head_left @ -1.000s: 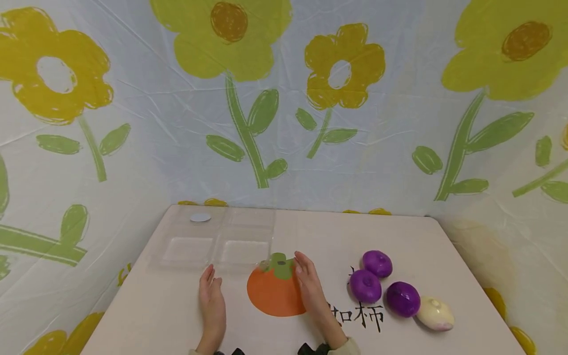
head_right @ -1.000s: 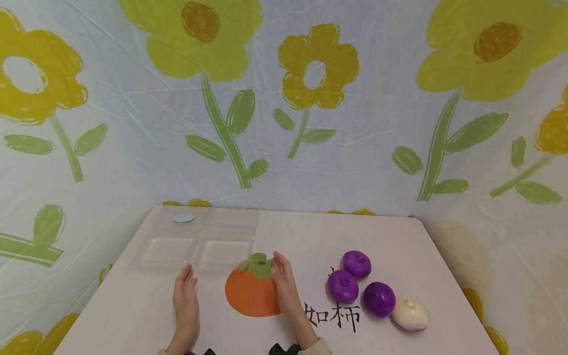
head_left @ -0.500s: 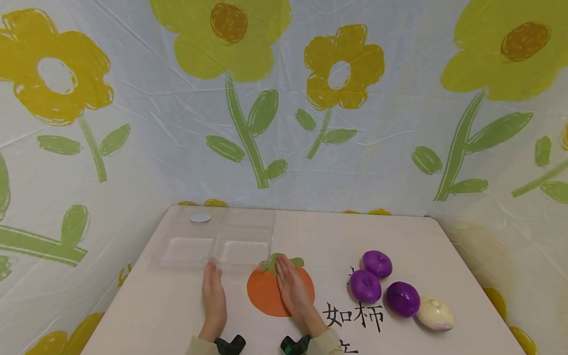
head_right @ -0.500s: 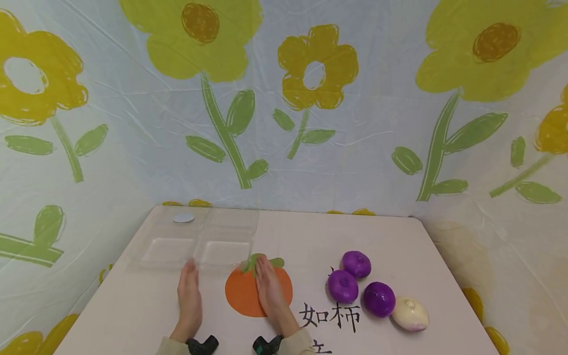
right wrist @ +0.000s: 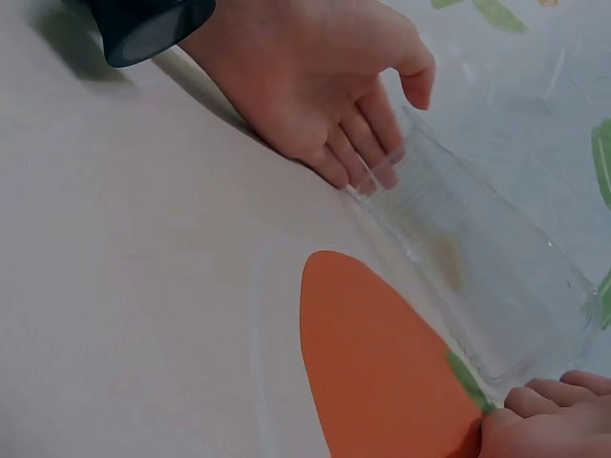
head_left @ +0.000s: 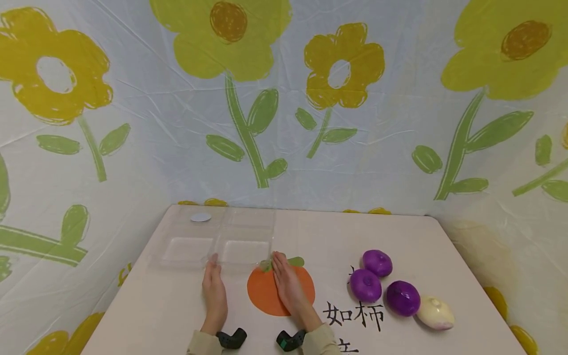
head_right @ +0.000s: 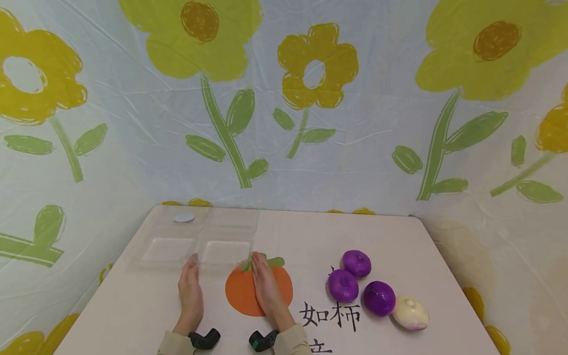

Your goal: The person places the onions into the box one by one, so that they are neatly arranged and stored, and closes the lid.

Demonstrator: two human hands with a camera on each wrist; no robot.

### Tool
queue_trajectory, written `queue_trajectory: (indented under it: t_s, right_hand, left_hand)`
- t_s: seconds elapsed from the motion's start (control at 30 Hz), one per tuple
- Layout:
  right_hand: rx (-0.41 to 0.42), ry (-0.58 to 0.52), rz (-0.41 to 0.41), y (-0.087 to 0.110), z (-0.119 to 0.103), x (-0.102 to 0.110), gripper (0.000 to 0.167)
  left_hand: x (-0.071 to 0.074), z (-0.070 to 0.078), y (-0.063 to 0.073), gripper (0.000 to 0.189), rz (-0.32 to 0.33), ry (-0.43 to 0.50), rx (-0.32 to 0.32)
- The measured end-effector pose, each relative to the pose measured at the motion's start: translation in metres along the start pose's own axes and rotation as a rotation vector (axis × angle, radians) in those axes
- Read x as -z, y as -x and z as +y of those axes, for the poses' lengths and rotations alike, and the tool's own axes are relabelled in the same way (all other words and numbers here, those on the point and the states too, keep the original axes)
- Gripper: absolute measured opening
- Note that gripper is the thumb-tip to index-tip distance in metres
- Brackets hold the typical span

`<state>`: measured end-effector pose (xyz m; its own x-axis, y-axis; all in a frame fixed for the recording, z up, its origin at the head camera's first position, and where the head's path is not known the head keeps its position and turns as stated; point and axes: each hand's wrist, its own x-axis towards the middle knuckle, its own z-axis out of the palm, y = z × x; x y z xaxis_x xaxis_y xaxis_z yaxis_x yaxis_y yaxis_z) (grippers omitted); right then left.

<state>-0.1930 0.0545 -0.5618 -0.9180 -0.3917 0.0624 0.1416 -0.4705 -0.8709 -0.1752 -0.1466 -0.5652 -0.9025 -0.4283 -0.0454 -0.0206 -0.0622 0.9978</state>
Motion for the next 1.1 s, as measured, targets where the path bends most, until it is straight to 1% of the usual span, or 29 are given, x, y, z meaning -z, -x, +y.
queue_trajectory:
  t_s: [0.13, 0.27, 0.43, 0.53, 0.73, 0.8, 0.9, 0.97, 1.0, 1.1]
  right_hand:
    - [-0.013, 0.042, 0.018, -0.001, 0.001, 0.002, 0.061]
    - [-0.010, 0.060, 0.024, 0.000, 0.002, 0.004, 0.061]
    - [0.004, 0.036, 0.007, 0.002, 0.002, 0.008, 0.060]
    - [0.012, 0.027, -0.017, 0.004, 0.001, 0.011, 0.060]
    - [0.009, 0.060, -0.019, 0.007, -0.001, 0.018, 0.058]
    - [0.007, 0.089, -0.023, 0.009, -0.003, 0.021, 0.057]
    - [-0.006, 0.120, -0.022, 0.011, -0.006, 0.026, 0.058]
    - [-0.009, 0.134, -0.016, 0.013, -0.008, 0.029, 0.057]
    - [-0.008, 0.135, -0.008, 0.014, -0.009, 0.031, 0.058]
    - [-0.001, 0.134, 0.002, 0.017, -0.012, 0.035, 0.058]
  left_hand:
    - [0.001, -0.004, 0.000, 0.051, -0.002, 0.000, -0.004]
    - [0.001, -0.006, 0.000, 0.049, -0.007, -0.006, -0.012]
    - [0.001, -0.007, 0.001, 0.046, -0.015, -0.027, -0.065]
    - [0.001, -0.008, 0.002, 0.045, -0.025, -0.044, -0.093]
    - [0.002, -0.011, 0.000, 0.042, -0.038, -0.074, -0.137]
    - [0.001, -0.012, 0.000, 0.041, -0.055, -0.053, -0.152]
    - [0.001, -0.013, 0.000, 0.043, -0.085, 0.001, -0.157]
    - [-0.001, -0.012, 0.000, 0.045, -0.107, 0.032, -0.149]
    - [-0.001, -0.013, 0.000, 0.047, -0.119, 0.036, -0.146]
    - [-0.003, -0.013, -0.001, 0.047, -0.131, 0.040, -0.125]
